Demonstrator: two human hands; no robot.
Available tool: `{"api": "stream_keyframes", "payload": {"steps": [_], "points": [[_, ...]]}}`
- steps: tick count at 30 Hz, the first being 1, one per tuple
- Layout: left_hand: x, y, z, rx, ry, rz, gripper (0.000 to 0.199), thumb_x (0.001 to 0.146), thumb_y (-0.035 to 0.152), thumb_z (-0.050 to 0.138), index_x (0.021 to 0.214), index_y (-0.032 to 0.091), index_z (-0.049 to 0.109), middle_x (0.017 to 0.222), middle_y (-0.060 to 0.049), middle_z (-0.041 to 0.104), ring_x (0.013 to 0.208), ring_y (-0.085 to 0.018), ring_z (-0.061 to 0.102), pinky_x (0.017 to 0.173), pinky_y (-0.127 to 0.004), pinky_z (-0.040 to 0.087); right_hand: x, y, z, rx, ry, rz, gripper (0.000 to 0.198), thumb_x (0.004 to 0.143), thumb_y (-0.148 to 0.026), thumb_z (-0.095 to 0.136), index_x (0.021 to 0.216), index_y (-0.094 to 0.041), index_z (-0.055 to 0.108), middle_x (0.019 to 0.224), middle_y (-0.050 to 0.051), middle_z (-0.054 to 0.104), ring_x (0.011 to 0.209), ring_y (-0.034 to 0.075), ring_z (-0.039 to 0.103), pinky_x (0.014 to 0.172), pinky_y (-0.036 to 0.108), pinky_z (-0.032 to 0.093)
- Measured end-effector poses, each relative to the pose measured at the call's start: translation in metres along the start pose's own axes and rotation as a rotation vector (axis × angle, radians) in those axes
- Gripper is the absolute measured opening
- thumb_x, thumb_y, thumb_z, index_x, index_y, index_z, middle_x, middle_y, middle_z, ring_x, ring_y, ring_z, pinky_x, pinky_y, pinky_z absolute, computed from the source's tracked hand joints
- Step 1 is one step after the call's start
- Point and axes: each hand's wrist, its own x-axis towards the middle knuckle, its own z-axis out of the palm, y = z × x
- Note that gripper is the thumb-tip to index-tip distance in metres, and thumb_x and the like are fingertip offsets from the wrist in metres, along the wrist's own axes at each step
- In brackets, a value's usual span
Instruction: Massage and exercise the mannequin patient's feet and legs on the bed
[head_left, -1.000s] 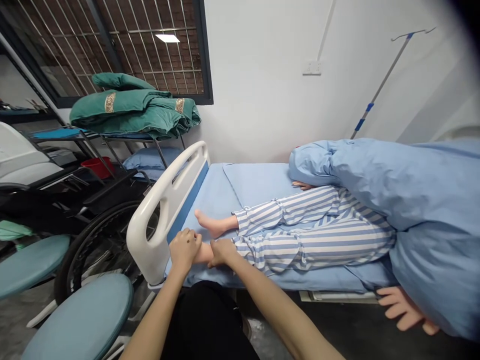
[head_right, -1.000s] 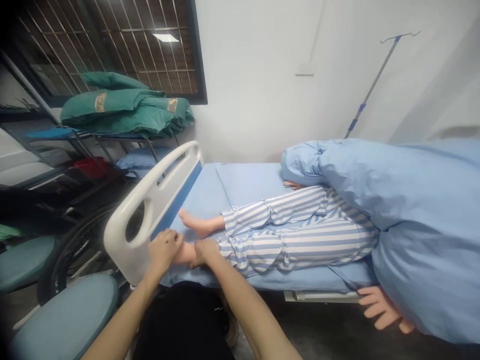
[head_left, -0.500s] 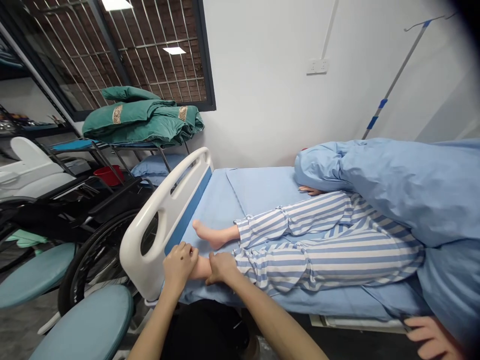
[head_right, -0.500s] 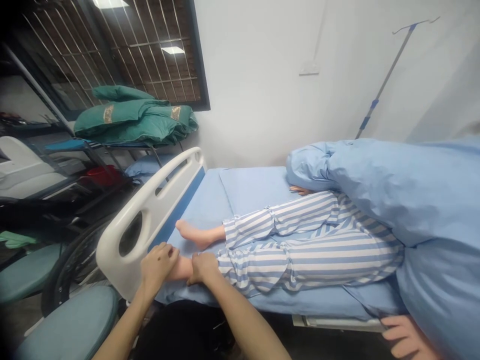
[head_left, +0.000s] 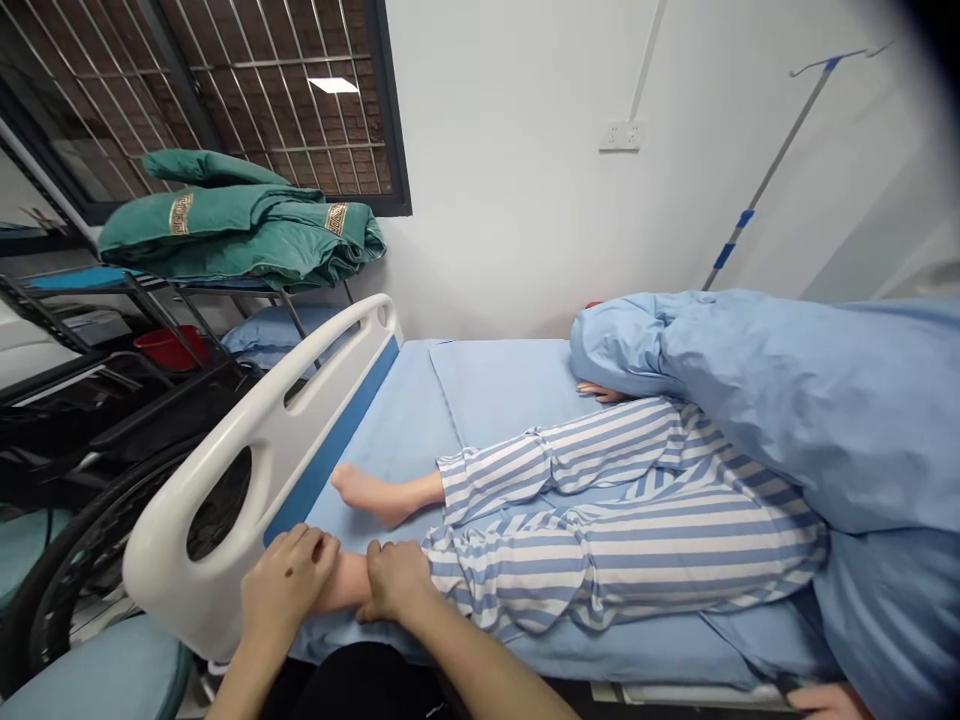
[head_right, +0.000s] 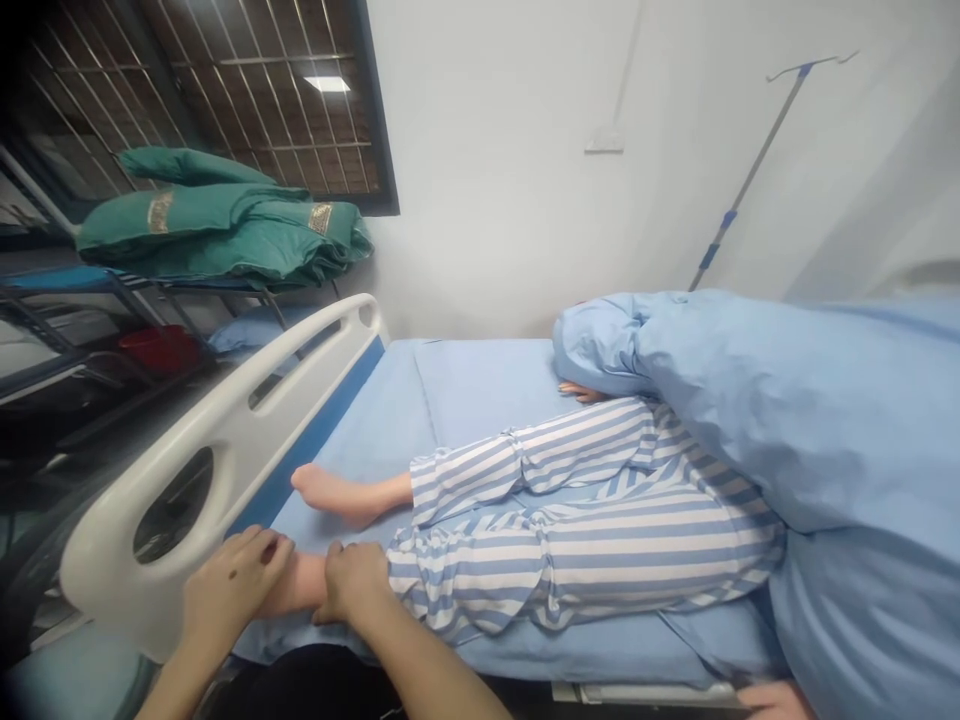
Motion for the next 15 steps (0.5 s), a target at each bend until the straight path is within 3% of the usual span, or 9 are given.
{"api": "stream_keyframes", "payload": {"steps": [3,8,15], "points": [[0.001,0.003,-0.002,0.005,0.01,-0.045,0.023,0.07,0.021,0.038,0.052,0.02,0.051,0.06,-0.003,0.052,0.062,-0.016,0.045,0.052,-0.026,0.025,-0.002,-0.001,-0.002,-0.005,0.006,0.005,0.074,0.045,-0.057,0.066,0.103,-0.013,0.048,0.087,0.013,0.063,0.073,0.027,0.062,0.064,0.039,0.05],[0.0,0.002,-0.005,-0.046,-0.001,0.001,0.021,0.07,0.021,0.039,0.053,0.02,0.052,0.062,-0.003,0.053,0.063,-0.017,0.045,0.056,-0.027,0.029,-0.005,-0.002,-0.002,-0.01,0.042,0.001,0.072,0.047,-0.055,0.066,0.102,-0.013,0.048,0.085,0.013,0.064,0.072,0.027,0.062,0.063,0.039,0.05],[-0.006,-0.008,0.008,-0.039,0.05,0.009,0.023,0.075,0.025,0.042,0.053,0.02,0.05,0.063,-0.002,0.055,0.067,-0.017,0.047,0.06,-0.028,0.03,-0.011,-0.003,-0.009,-0.062,0.05,0.01,0.069,0.048,-0.054,0.066,0.102,-0.014,0.05,0.086,0.013,0.064,0.073,0.028,0.062,0.064,0.037,0.048]]}}
